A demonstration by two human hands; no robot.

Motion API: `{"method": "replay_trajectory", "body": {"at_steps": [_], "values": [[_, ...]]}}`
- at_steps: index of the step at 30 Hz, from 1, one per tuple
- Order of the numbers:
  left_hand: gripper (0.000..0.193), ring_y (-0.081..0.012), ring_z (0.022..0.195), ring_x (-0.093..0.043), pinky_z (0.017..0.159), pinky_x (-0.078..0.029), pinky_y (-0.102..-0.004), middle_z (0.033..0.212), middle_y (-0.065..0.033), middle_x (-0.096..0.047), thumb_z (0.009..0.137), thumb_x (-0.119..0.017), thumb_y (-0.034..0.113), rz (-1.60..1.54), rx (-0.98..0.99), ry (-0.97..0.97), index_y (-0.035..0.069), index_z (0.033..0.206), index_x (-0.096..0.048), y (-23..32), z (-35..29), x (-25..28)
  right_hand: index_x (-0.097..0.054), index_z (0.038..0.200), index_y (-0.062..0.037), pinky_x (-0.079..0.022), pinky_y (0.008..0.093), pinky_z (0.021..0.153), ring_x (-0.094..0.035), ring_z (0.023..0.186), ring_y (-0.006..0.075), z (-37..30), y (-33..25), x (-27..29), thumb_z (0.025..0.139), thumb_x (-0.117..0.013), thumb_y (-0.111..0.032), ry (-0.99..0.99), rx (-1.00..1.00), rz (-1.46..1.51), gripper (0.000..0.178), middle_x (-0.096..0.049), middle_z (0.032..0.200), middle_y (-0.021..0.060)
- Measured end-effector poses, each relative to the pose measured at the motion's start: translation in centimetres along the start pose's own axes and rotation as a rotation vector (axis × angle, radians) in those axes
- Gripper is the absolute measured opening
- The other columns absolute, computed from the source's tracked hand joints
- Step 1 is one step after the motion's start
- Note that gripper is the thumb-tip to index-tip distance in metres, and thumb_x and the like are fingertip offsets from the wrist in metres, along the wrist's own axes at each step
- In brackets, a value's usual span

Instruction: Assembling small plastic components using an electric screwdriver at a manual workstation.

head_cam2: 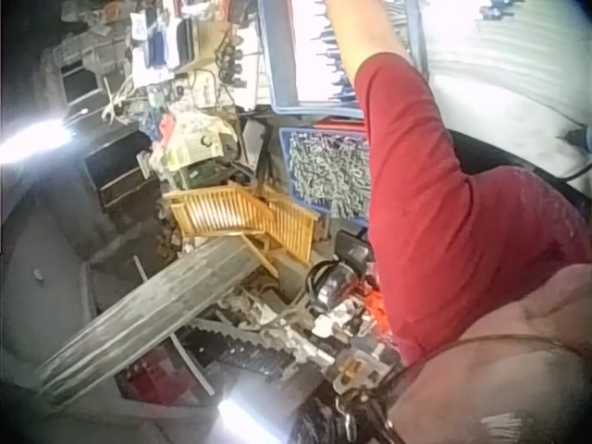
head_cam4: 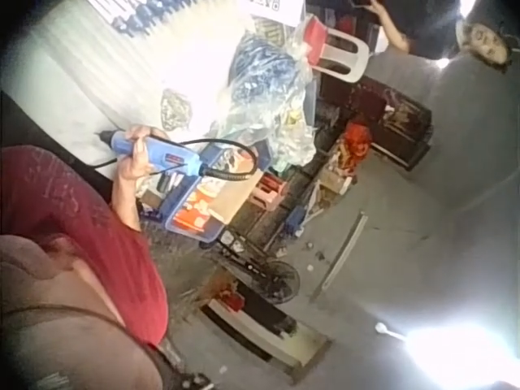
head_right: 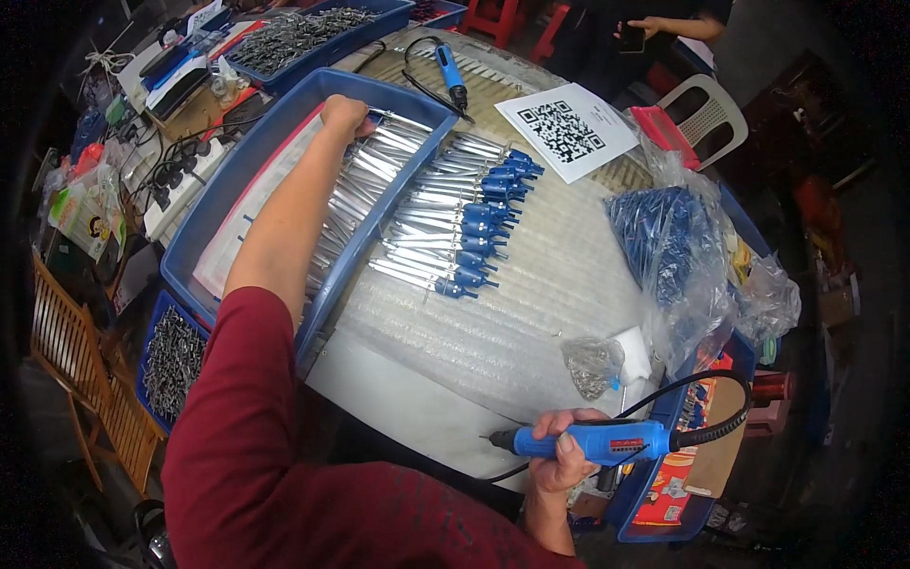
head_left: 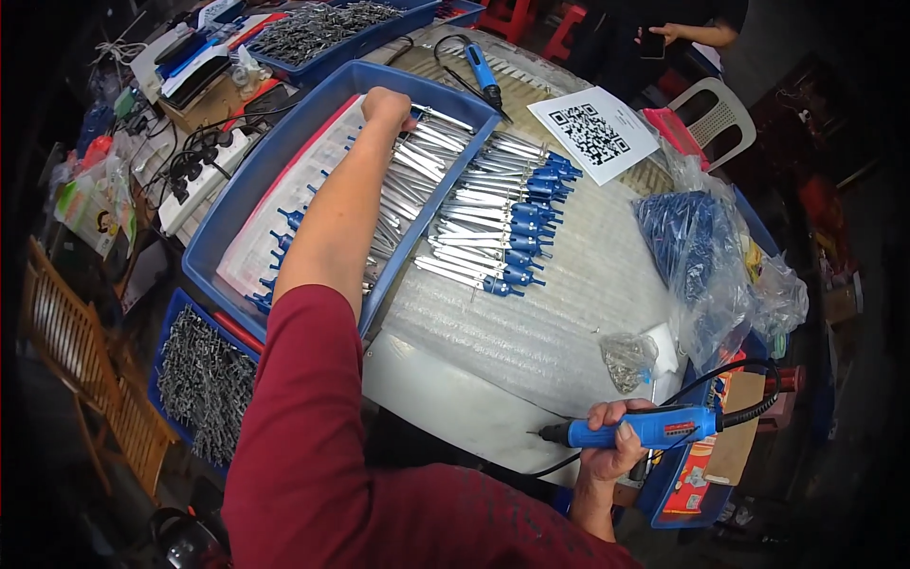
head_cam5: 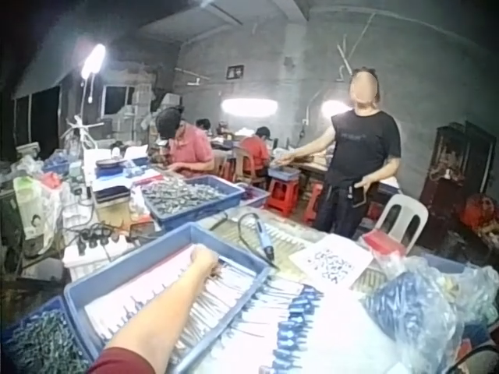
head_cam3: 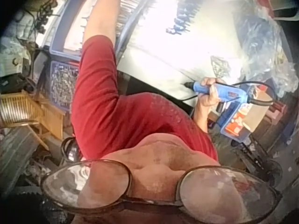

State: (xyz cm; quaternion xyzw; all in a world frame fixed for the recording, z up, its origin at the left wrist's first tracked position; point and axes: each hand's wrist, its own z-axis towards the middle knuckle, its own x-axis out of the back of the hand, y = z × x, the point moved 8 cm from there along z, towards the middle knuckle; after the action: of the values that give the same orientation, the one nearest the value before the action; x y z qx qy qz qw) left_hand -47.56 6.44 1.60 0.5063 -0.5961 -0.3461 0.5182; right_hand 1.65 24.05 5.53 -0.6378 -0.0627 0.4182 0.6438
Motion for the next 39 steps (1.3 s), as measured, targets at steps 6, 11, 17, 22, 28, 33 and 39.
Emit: {"method": "replay_trajectory", "body": {"at_steps": [6, 11, 17, 22, 28, 33, 39], "values": [[0.021, -0.0295, 0.082, -0.054, 0.070, -0.043, -0.0354, 0.086, -0.0155, -0.057, 0.071, -0.045, 0.011, 0.634, -0.610, 0.156, 0.007, 0.087, -0.059, 2.7, -2.2, 0.0, -0.039, 0.093, -0.0029, -0.037, 0.0271, 0.050, -0.042, 0.053, 0.0165, -0.1, -0.3, 0.0, 0.063, -0.051, -0.012, 0.005, 0.008, -0.009, 0.033, -0.044, 0.067, 0.0085], [0.023, -0.0296, 0.089, -0.051, 0.076, -0.041, -0.0361, 0.095, -0.0148, -0.054, 0.071, -0.044, 0.011, 0.764, -0.686, 0.053, 0.010, 0.090, -0.058, 2.5, -2.8, -0.9, -0.040, 0.094, -0.0027, -0.037, 0.0277, 0.052, -0.042, 0.052, 0.0171, -0.3, -0.3, 0.6, 0.063, -0.052, -0.013, 0.032, 0.031, -0.010, 0.035, -0.044, 0.067, 0.0086], [0.021, -0.0303, 0.083, -0.052, 0.074, -0.041, -0.0366, 0.090, -0.0148, -0.055, 0.071, -0.044, 0.012, 0.756, -0.819, 0.203, 0.008, 0.086, -0.058, 4.2, -4.5, 0.9, -0.039, 0.094, -0.0028, -0.037, 0.0276, 0.053, -0.042, 0.054, 0.0173, -0.3, -0.7, -0.4, 0.064, -0.051, -0.013, -0.020, 0.002, 0.025, 0.034, -0.044, 0.068, 0.0092], [0.021, -0.0215, 0.072, -0.055, 0.063, -0.042, -0.0296, 0.078, -0.0106, -0.058, 0.068, -0.054, 0.014, 0.475, -1.002, -0.175, 0.003, 0.086, -0.054, 7.5, -12.2, -0.1, -0.040, 0.095, -0.0035, -0.036, 0.0273, 0.053, -0.041, 0.055, 0.0172, -0.4, -1.1, -0.4, 0.064, -0.050, -0.013, -0.040, 0.023, 0.049, 0.034, -0.044, 0.069, 0.0089], [0.016, -0.0276, 0.068, -0.055, 0.062, -0.043, -0.0323, 0.071, -0.0156, -0.056, 0.067, -0.052, 0.010, 0.491, -1.052, -0.614, 0.000, 0.079, -0.055, 5.2, -23.0, -2.1, -0.040, 0.095, -0.0035, -0.036, 0.0280, 0.054, -0.042, 0.055, 0.0178, -0.8, -1.3, -0.1, 0.064, -0.051, -0.014, -0.028, 0.019, 0.061, 0.035, -0.044, 0.069, 0.0083], [0.014, -0.0309, 0.073, -0.053, 0.065, -0.041, -0.0367, 0.073, -0.0175, -0.055, 0.066, -0.052, 0.009, 0.631, -1.163, -0.661, -0.001, 0.076, -0.054, 2.3, -23.8, -4.6, -0.039, 0.095, -0.0027, -0.037, 0.0289, 0.053, -0.042, 0.055, 0.0183, -1.4, -2.2, -0.9, 0.063, -0.051, -0.013, -0.070, 0.056, 0.073, 0.036, -0.044, 0.068, 0.0089], [0.011, -0.0317, 0.081, -0.051, 0.072, -0.040, -0.0384, 0.081, -0.0184, -0.054, 0.065, -0.051, 0.004, 0.796, -1.199, -0.569, -0.001, 0.075, -0.052, 0.5, -22.5, -6.4, -0.039, 0.094, -0.0012, -0.037, 0.0286, 0.052, -0.042, 0.054, 0.0180, -1.8, -2.9, -1.6, 0.063, -0.050, -0.013, -0.083, 0.097, 0.069, 0.035, -0.043, 0.067, 0.0092]]}}
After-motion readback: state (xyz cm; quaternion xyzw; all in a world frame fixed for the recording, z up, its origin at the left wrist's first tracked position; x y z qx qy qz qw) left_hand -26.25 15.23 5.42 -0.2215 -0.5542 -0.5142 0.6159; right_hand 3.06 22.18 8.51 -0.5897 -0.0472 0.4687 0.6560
